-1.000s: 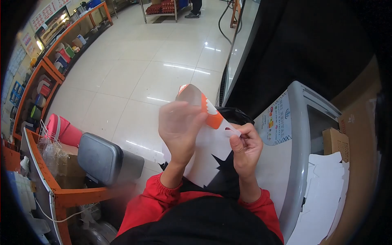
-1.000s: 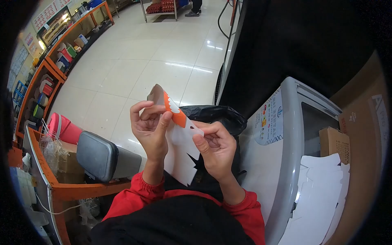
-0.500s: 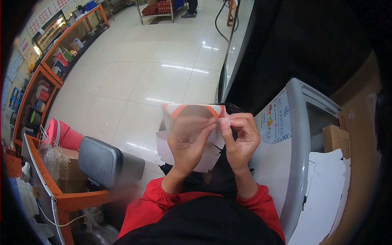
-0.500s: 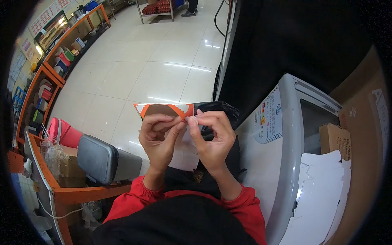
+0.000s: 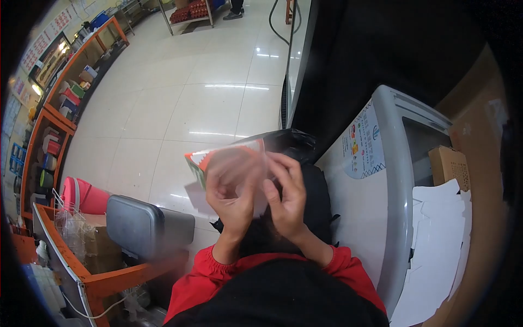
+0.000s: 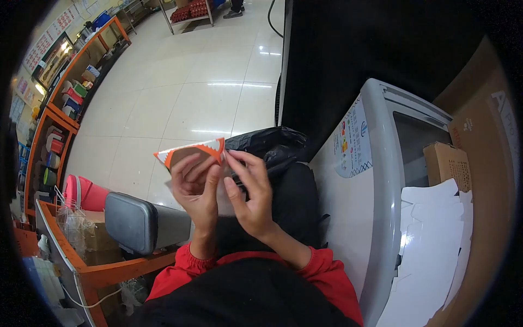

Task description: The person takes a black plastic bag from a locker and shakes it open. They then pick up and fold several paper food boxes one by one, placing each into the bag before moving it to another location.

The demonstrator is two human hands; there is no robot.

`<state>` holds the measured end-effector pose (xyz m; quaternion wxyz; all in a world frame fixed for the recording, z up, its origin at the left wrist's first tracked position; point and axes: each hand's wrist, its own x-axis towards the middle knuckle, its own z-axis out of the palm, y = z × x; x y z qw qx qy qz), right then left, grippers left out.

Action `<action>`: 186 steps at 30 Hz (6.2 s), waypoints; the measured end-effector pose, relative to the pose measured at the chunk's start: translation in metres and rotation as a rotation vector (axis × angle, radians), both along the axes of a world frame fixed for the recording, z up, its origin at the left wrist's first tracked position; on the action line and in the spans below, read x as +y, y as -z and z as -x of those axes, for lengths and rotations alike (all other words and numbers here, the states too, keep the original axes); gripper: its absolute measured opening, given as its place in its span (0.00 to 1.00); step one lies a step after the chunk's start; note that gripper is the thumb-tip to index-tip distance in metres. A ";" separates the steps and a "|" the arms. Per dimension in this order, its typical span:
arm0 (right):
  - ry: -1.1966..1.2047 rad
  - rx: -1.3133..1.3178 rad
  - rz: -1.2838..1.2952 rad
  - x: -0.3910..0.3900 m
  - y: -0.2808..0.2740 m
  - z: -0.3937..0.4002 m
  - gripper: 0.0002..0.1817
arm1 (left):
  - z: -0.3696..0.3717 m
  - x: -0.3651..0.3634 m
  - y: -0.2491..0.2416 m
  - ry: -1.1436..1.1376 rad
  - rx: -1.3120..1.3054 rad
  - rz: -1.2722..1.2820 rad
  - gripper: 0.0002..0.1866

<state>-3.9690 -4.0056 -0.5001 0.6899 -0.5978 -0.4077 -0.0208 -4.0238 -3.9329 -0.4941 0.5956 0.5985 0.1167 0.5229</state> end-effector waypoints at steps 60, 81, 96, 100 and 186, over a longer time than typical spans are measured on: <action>0.848 -0.158 0.551 -0.031 0.087 -0.208 0.13 | 0.022 0.178 0.042 -0.370 0.306 -0.098 0.06; 0.474 -0.155 1.086 -0.081 -0.137 -0.251 0.14 | -0.071 0.142 0.000 -0.382 0.351 -0.684 0.22; 0.575 -0.205 1.123 -0.110 -0.107 -0.268 0.16 | -0.208 0.037 0.021 0.479 0.772 -1.536 0.17; 0.373 0.069 1.115 -0.126 -0.101 -0.315 0.16 | -0.296 0.038 0.030 0.429 0.917 -1.288 0.22; 0.401 -1.416 0.858 0.001 -0.043 -0.088 0.18 | -0.024 0.016 0.037 1.073 -0.375 1.289 0.30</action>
